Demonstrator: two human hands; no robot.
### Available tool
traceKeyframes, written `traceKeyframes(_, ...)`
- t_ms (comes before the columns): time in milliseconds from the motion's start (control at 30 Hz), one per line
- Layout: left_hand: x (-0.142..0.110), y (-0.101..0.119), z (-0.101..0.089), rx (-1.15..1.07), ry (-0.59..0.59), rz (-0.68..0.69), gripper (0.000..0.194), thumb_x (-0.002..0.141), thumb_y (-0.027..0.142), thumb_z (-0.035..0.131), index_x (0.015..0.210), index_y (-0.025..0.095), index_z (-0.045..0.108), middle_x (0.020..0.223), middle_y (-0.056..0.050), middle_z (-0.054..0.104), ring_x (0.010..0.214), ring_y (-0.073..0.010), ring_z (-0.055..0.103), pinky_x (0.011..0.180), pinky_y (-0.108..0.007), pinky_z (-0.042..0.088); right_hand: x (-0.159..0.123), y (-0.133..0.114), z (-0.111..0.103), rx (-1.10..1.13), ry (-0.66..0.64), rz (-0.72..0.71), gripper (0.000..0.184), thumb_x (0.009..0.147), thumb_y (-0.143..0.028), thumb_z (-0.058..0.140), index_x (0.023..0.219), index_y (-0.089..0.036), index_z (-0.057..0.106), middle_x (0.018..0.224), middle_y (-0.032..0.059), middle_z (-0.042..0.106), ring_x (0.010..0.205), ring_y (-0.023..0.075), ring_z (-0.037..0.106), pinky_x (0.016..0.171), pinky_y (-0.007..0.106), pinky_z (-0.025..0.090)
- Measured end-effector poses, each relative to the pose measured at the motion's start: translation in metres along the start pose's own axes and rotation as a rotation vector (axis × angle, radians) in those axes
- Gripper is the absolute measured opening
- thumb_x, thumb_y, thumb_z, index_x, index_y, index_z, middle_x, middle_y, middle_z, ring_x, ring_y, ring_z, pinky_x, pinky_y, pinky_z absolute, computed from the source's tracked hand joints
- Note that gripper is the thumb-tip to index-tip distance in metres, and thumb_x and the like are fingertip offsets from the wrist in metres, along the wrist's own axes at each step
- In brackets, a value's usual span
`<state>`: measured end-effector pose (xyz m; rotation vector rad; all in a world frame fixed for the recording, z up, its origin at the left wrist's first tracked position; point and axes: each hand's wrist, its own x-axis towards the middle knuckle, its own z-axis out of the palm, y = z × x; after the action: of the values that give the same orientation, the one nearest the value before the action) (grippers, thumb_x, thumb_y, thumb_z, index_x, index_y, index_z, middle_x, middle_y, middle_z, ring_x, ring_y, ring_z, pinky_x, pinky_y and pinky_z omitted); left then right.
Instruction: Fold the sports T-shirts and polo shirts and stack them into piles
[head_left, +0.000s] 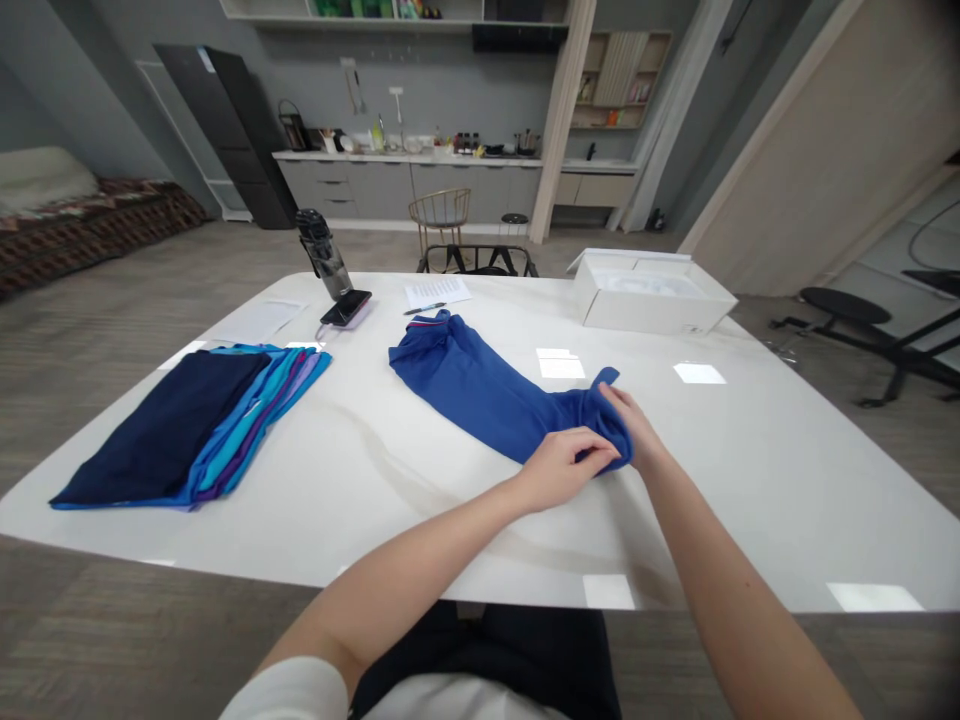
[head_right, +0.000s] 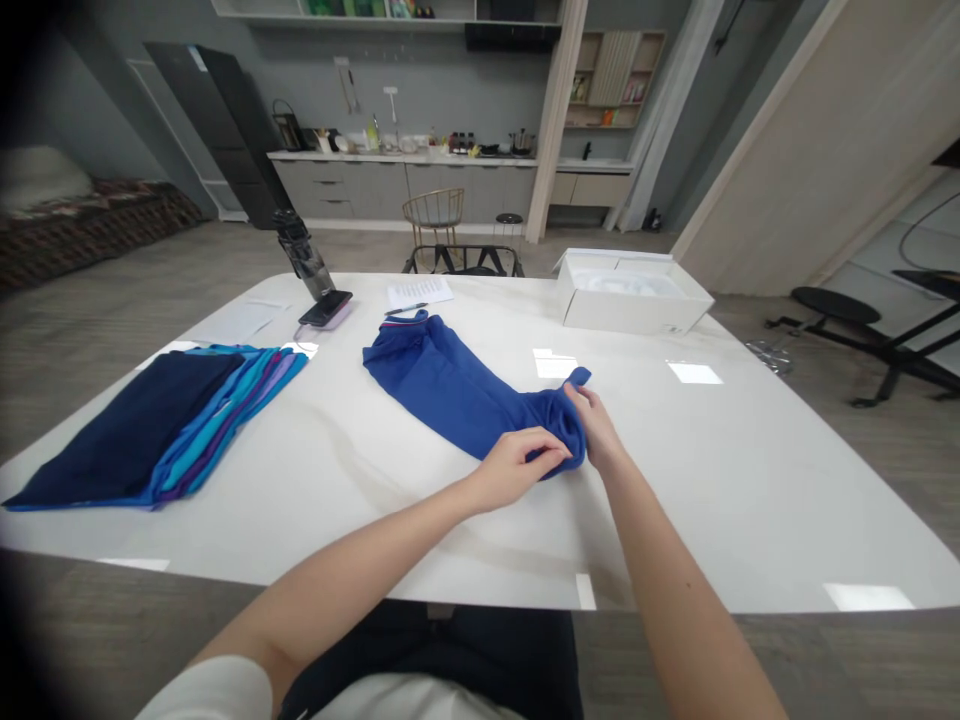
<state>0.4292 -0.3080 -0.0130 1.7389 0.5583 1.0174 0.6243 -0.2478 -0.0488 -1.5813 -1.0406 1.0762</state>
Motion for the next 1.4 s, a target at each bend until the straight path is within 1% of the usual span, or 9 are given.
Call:
traceKeyframes(100, -0.002, -0.012, -0.025, 0.165, 0.163, -0.123, 0.024, 0.097, 0.037, 0.057, 0.094, 0.021, 0.073, 0.094, -0.003, 0.073, 0.086, -0.0161, 0.064, 0.081, -0.027, 0.047, -0.018, -0.001, 0.001, -0.072, -0.109, 0.063, 0.037, 0.074, -0.046, 0.079, 0.094, -0.018, 0.068, 0.085, 0.0068, 0.072, 0.079, 0.0235, 0.068, 0.07, 0.033, 0.056)
traceKeyframes(233, 0.001, -0.031, -0.074, 0.308, 0.436, -0.388, 0.032, 0.093, 0.051, 0.06, 0.094, 0.02, 0.07, 0.089, -0.003, 0.072, 0.081, -0.0174, 0.064, 0.078, -0.029, 0.047, -0.065, -0.016, 0.039, -0.255, -0.409, -0.32, 0.025, 0.083, -0.04, 0.074, 0.095, -0.019, 0.068, 0.094, 0.003, 0.07, 0.087, 0.0208, 0.064, 0.082, 0.033, 0.051)
traceKeyframes(433, 0.002, -0.053, -0.13, 0.328, 0.345, -0.636, 0.061, 0.075, 0.056, 0.079, 0.119, 0.017, 0.064, 0.094, -0.008, 0.072, 0.074, -0.0181, 0.064, 0.066, -0.028, 0.047, -0.115, -0.039, 0.096, -0.464, -1.004, -0.555, 0.017, 0.087, -0.036, 0.075, 0.099, -0.023, 0.074, 0.103, 0.0025, 0.07, 0.091, 0.0183, 0.064, 0.082, 0.028, 0.048)
traceKeyframes(533, -0.008, -0.067, -0.137, 0.227, 0.186, -0.658, 0.034, 0.076, 0.038, 0.078, 0.1, 0.015, 0.071, 0.079, -0.005, 0.07, 0.064, -0.0155, 0.06, 0.059, -0.026, 0.044, -0.096, -0.032, 0.105, -0.529, -0.798, -0.46, 0.021, 0.094, -0.042, 0.066, 0.098, -0.023, 0.074, 0.089, 0.0012, 0.071, 0.075, 0.0157, 0.063, 0.069, 0.026, 0.046)
traceKeyframes(633, -0.016, -0.08, -0.133, 0.228, 0.285, -0.58, 0.017, 0.081, 0.032, 0.067, 0.079, 0.016, 0.072, 0.073, -0.004, 0.069, 0.067, -0.0157, 0.061, 0.062, -0.026, 0.044, -0.053, -0.018, 0.111, -0.672, -0.241, -0.369, 0.028, 0.096, -0.044, 0.063, 0.106, -0.02, 0.071, 0.084, 0.004, 0.07, 0.077, 0.0187, 0.063, 0.07, 0.027, 0.044)
traceKeyframes(700, -0.018, -0.086, -0.129, 0.227, 0.358, -0.538, 0.018, 0.081, 0.033, 0.066, 0.077, 0.016, 0.072, 0.076, -0.004, 0.07, 0.072, -0.0163, 0.061, 0.066, -0.026, 0.044, -0.025, -0.011, 0.116, -0.729, -0.115, -0.244, 0.036, 0.094, -0.05, 0.065, 0.107, -0.018, 0.07, 0.082, 0.0057, 0.07, 0.077, 0.0207, 0.064, 0.068, 0.028, 0.042)
traceKeyframes(1000, -0.019, -0.063, -0.136, -0.492, 0.468, -0.671, 0.029, 0.063, 0.037, 0.082, 0.077, 0.015, 0.069, 0.08, -0.006, 0.069, 0.076, -0.0167, 0.062, 0.065, -0.026, 0.046, 0.002, -0.004, 0.133, -0.283, -0.246, -0.141, 0.045, 0.083, -0.06, 0.063, 0.074, -0.017, 0.068, 0.06, 0.0011, 0.058, 0.057, 0.015, 0.049, 0.052, 0.026, 0.034)
traceKeyframes(1200, -0.015, -0.062, -0.135, -0.245, 0.461, -0.559, 0.043, 0.065, 0.052, 0.085, 0.078, 0.014, 0.068, 0.072, -0.002, 0.067, 0.064, -0.0123, 0.056, 0.06, -0.024, 0.04, -0.013, -0.014, 0.124, -0.172, -0.484, -0.226, 0.048, 0.08, -0.067, 0.064, 0.074, -0.019, 0.06, 0.054, -0.0022, 0.052, 0.051, 0.013, 0.044, 0.051, 0.025, 0.034)
traceKeyframes(1400, -0.032, -0.055, -0.169, -0.259, 0.736, -0.424, 0.044, 0.068, 0.056, 0.08, 0.077, 0.015, 0.066, 0.067, 0.002, 0.059, 0.06, -0.0099, 0.049, 0.056, -0.022, 0.038, -0.019, -0.028, 0.074, -0.318, -0.354, -0.343, 0.045, 0.087, -0.062, 0.061, 0.081, -0.018, 0.069, 0.058, -0.0008, 0.053, 0.055, 0.0139, 0.046, 0.055, 0.027, 0.035)
